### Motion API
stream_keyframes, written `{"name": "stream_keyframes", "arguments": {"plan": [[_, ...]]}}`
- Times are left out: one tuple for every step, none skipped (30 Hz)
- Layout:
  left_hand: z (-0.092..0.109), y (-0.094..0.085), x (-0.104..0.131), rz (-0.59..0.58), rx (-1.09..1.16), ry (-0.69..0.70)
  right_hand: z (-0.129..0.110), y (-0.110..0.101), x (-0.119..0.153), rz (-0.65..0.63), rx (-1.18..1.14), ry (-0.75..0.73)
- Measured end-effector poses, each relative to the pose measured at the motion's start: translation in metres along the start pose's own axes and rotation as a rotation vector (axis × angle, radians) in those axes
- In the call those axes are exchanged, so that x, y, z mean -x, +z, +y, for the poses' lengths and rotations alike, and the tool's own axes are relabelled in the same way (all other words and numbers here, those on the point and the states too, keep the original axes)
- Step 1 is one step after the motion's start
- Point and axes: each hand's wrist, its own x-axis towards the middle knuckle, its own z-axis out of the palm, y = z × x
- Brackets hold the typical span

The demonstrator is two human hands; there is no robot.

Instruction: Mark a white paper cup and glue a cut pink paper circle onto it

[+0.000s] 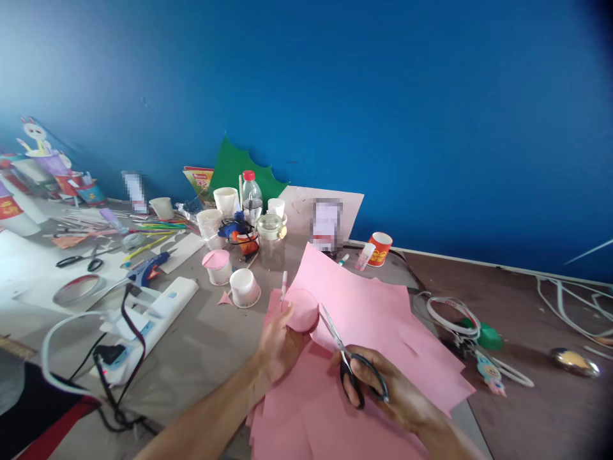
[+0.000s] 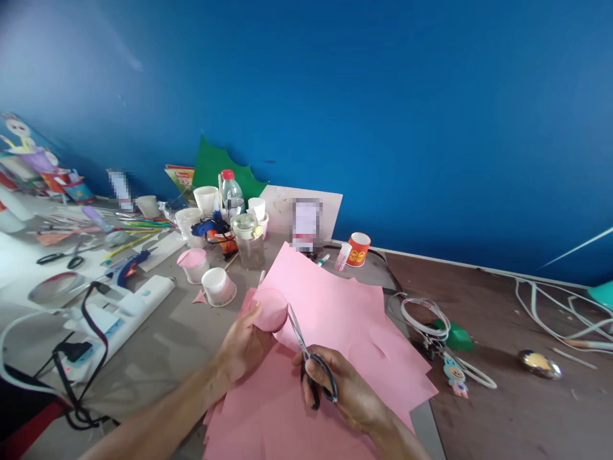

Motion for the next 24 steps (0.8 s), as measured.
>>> {"name": "stream_keyframes", "arguments": {"plan": [[0.000,0.000,0.000,0.002,0.010,-0.003,0.000,0.000,0.000,0.002,0.009,-0.002],[0.000,0.000,-0.001,0.014,0.017,0.003,0.000,0.000,0.000,0.002,0.022,-0.004],[0.000,0.000,-0.001,0.034,0.019,0.015,0.001,0.000,0.000,0.003,0.036,-0.003],[0.000,0.000,-0.002,0.060,0.022,0.025,0.001,0.000,0.000,0.003,0.050,-0.001],[0.000,0.000,-0.002,0.086,0.025,0.034,0.001,0.000,0.000,0.003,0.062,0.000],[0.000,0.000,-0.003,0.110,0.028,0.039,0.001,0.000,0.000,0.004,0.073,0.002],[0.000,0.000,-0.003,0.128,0.031,0.041,0.001,0.000,0.000,0.004,0.083,0.000],[0.000,-0.001,-0.004,0.143,0.034,0.042,0.001,0.000,0.001,0.002,0.091,-0.001],[-0.001,-0.001,-0.004,0.159,0.033,0.046,0.000,0.000,0.001,0.001,0.097,-0.001],[-0.001,-0.002,-0.005,0.174,0.027,0.055,-0.001,0.000,0.001,-0.001,0.105,0.002],[-0.001,-0.003,-0.005,0.188,0.016,0.066,-0.002,0.001,0.001,-0.001,0.113,0.008],[-0.002,-0.003,-0.005,0.195,0.001,0.082,-0.003,0.002,0.001,0.000,0.123,0.015],[-0.003,-0.004,-0.005,0.194,-0.013,0.102,-0.004,0.003,0.001,0.004,0.138,0.023],[-0.003,-0.004,-0.004,0.183,-0.024,0.124,-0.005,0.004,0.001,0.013,0.157,0.030],[-0.004,-0.004,-0.004,0.165,-0.033,0.145,-0.006,0.005,0.001,0.024,0.180,0.038],[-0.005,-0.004,-0.003,0.150,-0.041,0.162,-0.007,0.006,0.001,0.036,0.203,0.048],[-0.005,-0.004,-0.003,0.140,-0.049,0.178,-0.007,0.007,0.001,0.047,0.221,0.061],[-0.006,-0.004,-0.002,0.138,-0.059,0.188,-0.007,0.009,0.001,0.056,0.232,0.074],[-0.006,-0.004,-0.002,0.143,-0.072,0.194,-0.006,0.010,0.001,0.062,0.236,0.086],[-0.007,-0.005,-0.002,0.153,-0.085,0.199,-0.006,0.012,0.001,0.066,0.231,0.094],[-0.007,-0.007,-0.002,0.163,-0.094,0.205,-0.004,0.013,0.001,0.070,0.219,0.099],[-0.008,-0.010,-0.002,0.170,-0.103,0.210,-0.003,0.015,0.001,0.077,0.201,0.101],[-0.009,-0.014,-0.002,0.179,-0.113,0.216,-0.001,0.017,0.000,0.091,0.183,0.101],[-0.010,-0.018,-0.002,0.189,-0.127,0.220,0.000,0.019,0.000,0.112,0.168,0.100]]}}
